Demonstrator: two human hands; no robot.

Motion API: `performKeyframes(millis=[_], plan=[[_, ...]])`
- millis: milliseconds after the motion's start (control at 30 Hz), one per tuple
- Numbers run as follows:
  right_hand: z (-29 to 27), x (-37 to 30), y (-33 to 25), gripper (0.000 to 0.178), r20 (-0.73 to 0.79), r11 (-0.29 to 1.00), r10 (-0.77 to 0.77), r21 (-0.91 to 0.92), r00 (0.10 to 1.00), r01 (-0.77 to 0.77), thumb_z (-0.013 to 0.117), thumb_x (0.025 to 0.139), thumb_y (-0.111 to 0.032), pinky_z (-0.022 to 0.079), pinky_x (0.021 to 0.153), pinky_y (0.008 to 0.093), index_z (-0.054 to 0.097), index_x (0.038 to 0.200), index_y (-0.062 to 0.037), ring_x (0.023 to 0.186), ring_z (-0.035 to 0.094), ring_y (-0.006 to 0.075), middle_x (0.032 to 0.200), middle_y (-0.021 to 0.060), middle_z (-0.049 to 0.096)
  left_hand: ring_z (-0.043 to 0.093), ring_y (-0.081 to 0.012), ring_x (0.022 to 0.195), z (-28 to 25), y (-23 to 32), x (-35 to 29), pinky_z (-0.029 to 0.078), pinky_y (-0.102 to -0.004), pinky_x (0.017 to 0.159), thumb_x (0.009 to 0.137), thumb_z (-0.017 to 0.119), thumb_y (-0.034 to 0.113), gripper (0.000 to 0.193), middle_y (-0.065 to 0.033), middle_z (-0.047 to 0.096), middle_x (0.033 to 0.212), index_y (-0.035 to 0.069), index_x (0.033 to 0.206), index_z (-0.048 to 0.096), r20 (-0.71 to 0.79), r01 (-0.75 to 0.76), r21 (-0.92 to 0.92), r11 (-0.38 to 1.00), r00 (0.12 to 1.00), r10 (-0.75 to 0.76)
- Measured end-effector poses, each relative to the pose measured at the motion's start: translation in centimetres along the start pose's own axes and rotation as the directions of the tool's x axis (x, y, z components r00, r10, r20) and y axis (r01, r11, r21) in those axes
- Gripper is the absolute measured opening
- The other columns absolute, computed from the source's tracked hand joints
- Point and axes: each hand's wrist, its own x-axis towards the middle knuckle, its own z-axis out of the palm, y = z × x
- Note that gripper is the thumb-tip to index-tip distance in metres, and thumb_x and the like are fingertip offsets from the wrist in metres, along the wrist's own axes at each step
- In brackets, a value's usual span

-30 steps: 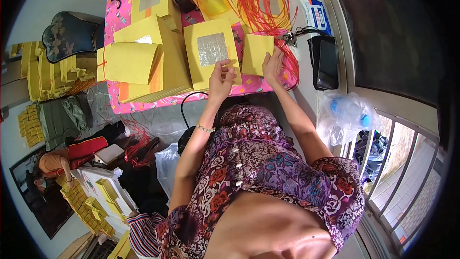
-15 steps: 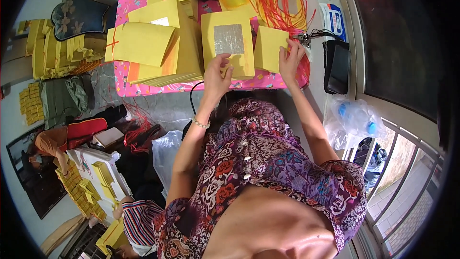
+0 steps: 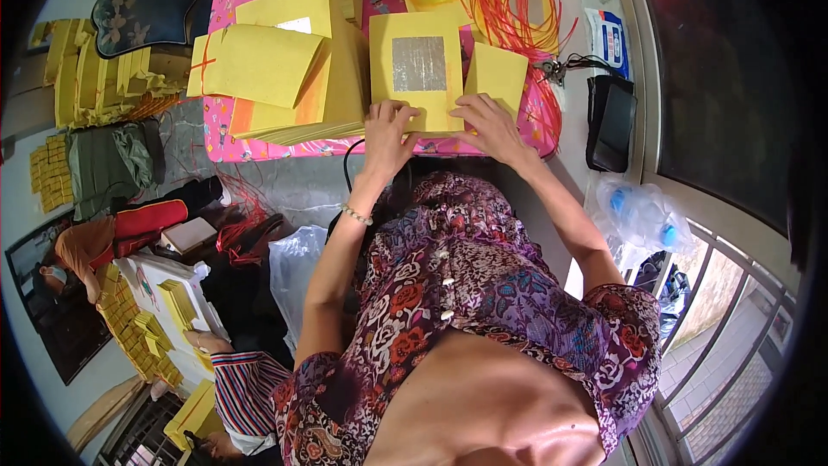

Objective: Folding and organizing stacks of yellow joss paper.

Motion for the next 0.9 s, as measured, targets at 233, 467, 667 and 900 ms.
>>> performKeyframes(millis=[233,467,667,900], plan=[[-0.53,0.07,-0.24,0.018,-0.009,0.993,0.071,0.100,0.997,-0.070,0.071,0.075,-0.020,0.048,0.081,0.0365,0.067,0.088,-0.0085,0.096,0.058,0.0252,0.106,0.0061,0.060,0.048,-0.0334,0.100,-0.27,-0.69,0.07,0.043,-0.0434,0.084,0.067,0.075,0.012,0.036,-0.0101,0.054,0.102,0.011,0.101,0.064,0.011,-0.009,-0.087,0.996,1.000,0.010],[-0.46,0.63,-0.56,0.012,0.011,0.954,0.213,0.213,0.977,-0.211,0.068,0.078,-0.018,0.048,0.079,0.0347,0.070,0.083,-0.0069,0.093,0.060,0.0255,0.103,0.0077,0.061,0.048,-0.0333,0.100,-0.53,-0.53,0.05,0.042,-0.0435,0.085,0.067,0.076,0.013,0.035,-0.0107,0.054,0.102,0.011,0.101,0.064,0.028,0.030,-0.118,0.993,0.999,-0.027],[-0.33,0.86,-0.41,0.013,0.024,0.935,0.249,0.254,0.968,-0.246,0.068,0.078,-0.019,0.048,0.079,0.0346,0.070,0.081,-0.0063,0.093,0.060,0.0255,0.102,0.0082,0.061,0.048,-0.0330,0.100,-0.57,-0.73,0.06,0.041,-0.0429,0.085,0.068,0.076,0.015,0.034,-0.0107,0.054,0.101,0.010,0.100,0.064,0.020,0.020,-0.133,0.991,1.000,-0.017],[-0.26,0.87,-0.29,0.013,0.029,0.929,0.257,0.269,0.966,-0.255,0.068,0.078,-0.019,0.047,0.080,0.0337,0.070,0.081,-0.0062,0.093,0.060,0.0250,0.103,0.0086,0.061,0.047,-0.0324,0.100,-0.48,-0.84,0.03,0.041,-0.0421,0.086,0.069,0.076,0.016,0.033,-0.0103,0.054,0.102,0.010,0.099,0.064,0.018,0.012,-0.136,0.991,1.000,-0.010]])
